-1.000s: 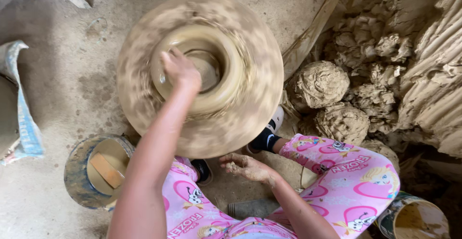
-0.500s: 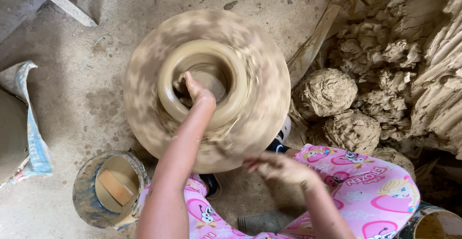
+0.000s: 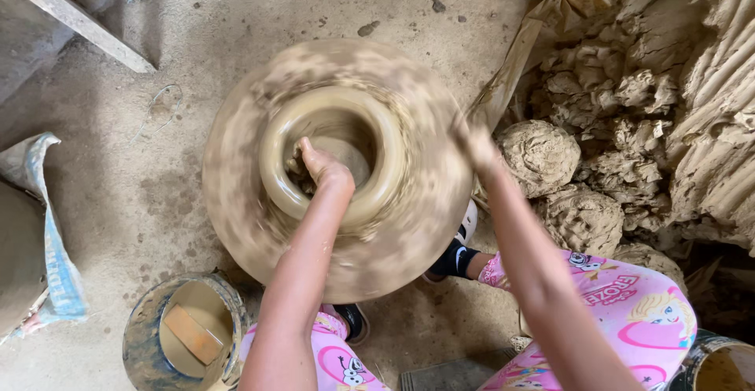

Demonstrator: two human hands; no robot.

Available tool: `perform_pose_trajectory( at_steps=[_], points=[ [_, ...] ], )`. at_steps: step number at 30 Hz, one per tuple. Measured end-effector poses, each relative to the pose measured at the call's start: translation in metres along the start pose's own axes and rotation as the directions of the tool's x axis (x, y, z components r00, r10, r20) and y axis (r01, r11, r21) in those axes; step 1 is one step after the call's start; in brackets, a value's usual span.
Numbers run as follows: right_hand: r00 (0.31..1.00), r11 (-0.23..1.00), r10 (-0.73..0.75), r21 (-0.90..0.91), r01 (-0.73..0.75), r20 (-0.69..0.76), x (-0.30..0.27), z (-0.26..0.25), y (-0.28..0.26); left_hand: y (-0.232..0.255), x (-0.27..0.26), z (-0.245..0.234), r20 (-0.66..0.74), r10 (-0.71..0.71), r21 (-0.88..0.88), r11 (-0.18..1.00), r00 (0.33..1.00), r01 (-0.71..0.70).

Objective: The person centers a large mass of clay on a spinning pottery wheel by hand, opens the center to form a deep cavity, and uses a sponge to smooth the interior walls of the resulting vessel.

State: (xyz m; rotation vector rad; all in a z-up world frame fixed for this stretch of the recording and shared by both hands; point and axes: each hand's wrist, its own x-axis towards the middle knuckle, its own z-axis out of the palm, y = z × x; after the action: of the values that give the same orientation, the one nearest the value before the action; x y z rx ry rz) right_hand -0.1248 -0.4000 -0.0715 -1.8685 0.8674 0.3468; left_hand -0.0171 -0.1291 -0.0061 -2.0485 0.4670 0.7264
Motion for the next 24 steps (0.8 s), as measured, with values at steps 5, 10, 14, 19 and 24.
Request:
perform_pose_trajectory(
  at_steps=[5,10,14,19,24],
  points=[
    [0.979,0.709,0.202,0.685,-0.167,0.029,-0.216,0.149,0.094,-0.007,-0.008,-0.005,0.035,0.083,-0.063,0.995,0.996,-0.081],
    [0.506,0.836,-0.251,0.449,-0.316,0.825,-0.28,0.155,0.115,0.003,0.011,0.014,-0.013,-0.009,-0.065,0.998,1.0,0.008],
    [0.511,0.848,-0.311,0.477,-0.231,0.801,-0.264,0.113,0.099,0.004,0.023,0.017,-0.048,-0.058,-0.023,0.998,0.997,0.057],
    [0.624,0.759,-0.369,0.611,-0.225,0.689,-0.264,0.105,0.103,0.008,0.027,0.019,-0.058,-0.031,-0.06,0.998,0.998,0.027],
    [0.671,0.887,-0.198,0.422,-0.188,0.714,-0.268,0.111,0.108,0.009,0.026,0.016,-0.038,-0.022,-0.165,0.986,0.999,0.016]
  ],
)
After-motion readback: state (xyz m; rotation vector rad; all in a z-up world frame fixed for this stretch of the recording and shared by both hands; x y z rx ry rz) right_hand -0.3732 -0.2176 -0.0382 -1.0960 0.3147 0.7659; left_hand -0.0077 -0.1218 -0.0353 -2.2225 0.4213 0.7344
